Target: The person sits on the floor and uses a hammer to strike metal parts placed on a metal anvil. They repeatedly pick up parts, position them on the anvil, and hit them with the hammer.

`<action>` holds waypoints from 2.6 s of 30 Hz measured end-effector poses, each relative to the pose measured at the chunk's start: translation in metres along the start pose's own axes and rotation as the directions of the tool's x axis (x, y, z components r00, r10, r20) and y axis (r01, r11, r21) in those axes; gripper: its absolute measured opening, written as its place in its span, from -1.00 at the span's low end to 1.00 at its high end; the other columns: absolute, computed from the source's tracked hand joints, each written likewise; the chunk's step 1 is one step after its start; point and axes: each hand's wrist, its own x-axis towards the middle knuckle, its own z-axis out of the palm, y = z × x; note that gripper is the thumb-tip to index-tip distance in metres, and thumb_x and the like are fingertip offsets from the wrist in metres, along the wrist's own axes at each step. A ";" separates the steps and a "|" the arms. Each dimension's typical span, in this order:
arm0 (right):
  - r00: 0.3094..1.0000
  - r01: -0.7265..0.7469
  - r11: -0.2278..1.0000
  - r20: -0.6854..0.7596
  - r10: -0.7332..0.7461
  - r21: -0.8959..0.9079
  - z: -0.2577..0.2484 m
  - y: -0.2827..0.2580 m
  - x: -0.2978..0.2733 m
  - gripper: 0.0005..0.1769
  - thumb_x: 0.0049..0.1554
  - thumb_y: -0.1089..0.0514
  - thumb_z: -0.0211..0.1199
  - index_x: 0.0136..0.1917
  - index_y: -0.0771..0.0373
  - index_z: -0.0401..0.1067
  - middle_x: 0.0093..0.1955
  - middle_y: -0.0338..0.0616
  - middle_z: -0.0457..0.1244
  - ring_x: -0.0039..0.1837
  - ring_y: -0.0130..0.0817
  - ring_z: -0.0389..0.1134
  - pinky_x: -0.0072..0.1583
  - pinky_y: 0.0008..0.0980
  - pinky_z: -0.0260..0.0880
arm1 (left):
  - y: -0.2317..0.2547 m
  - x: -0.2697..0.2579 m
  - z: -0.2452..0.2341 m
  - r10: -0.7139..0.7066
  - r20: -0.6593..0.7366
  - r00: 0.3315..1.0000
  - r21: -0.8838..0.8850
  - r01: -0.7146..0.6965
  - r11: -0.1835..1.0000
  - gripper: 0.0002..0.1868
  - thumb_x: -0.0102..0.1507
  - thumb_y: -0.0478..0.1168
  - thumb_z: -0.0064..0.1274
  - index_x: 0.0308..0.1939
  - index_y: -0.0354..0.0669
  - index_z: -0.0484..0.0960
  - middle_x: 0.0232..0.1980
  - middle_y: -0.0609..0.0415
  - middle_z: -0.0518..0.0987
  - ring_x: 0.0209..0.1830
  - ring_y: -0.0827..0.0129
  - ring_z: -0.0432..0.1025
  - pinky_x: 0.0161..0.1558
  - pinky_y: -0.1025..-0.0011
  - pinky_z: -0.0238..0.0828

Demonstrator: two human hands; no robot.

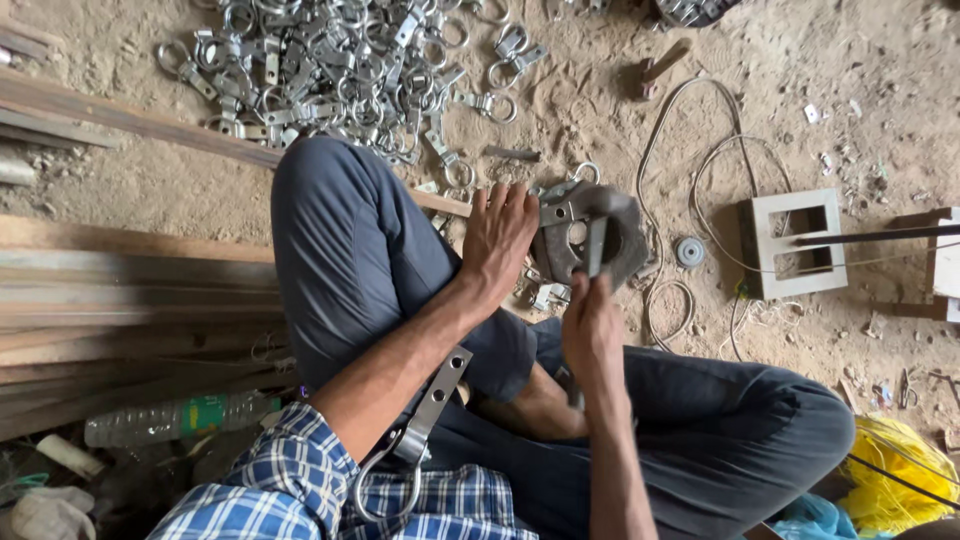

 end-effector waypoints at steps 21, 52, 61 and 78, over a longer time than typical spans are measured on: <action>0.991 -0.107 0.992 -0.068 0.111 0.069 -0.038 0.016 -0.006 -0.64 0.42 -0.01 -0.02 -0.02 0.28 0.42 -0.41 -0.14 0.22 -0.38 -0.33 0.23 -0.31 -0.28 0.22 | -0.012 0.003 -0.002 -0.009 -0.223 0.975 -0.257 -0.050 0.965 -0.58 0.30 -0.31 0.23 0.23 -0.19 0.54 0.23 -0.08 0.49 0.28 0.04 0.38 0.28 0.01 0.33; 0.992 -0.001 0.964 -0.121 0.034 0.265 -0.067 -0.019 -0.015 -0.54 0.47 -0.10 -0.12 -0.07 0.28 0.32 -0.42 -0.25 0.10 -0.39 -0.55 0.09 -0.37 -0.42 0.04 | -0.022 0.006 0.006 0.199 0.538 0.819 -0.830 0.556 -0.045 -0.56 0.37 -0.05 -0.10 -0.31 -0.36 0.69 -0.45 -0.05 0.70 -0.64 0.44 0.54 -0.70 0.53 0.29; 0.983 -0.177 0.980 -0.027 0.180 0.087 -0.057 -0.015 0.000 -0.55 0.42 -0.05 -0.11 -0.10 0.29 0.39 -0.50 -0.17 0.13 -0.47 -0.43 0.12 -0.38 -0.35 0.12 | -0.022 0.006 -0.005 0.072 0.657 0.750 -0.748 0.637 0.187 -0.63 0.37 0.04 -0.03 -0.04 -0.16 0.68 -0.37 0.09 0.67 -0.66 0.30 0.45 -0.69 0.39 0.31; 0.982 -0.161 0.916 0.034 0.187 -0.367 -0.110 0.003 -0.010 -0.56 0.28 -0.18 0.10 0.05 0.23 0.49 -0.49 -0.03 0.26 -0.48 -0.20 0.29 -0.33 -0.10 0.26 | -0.028 0.013 -0.008 -0.044 0.412 0.910 -0.893 0.394 -0.218 -0.64 0.41 -0.04 -0.20 -0.05 -0.27 0.55 -0.37 -0.04 0.66 -0.58 0.38 0.53 -0.63 0.43 0.47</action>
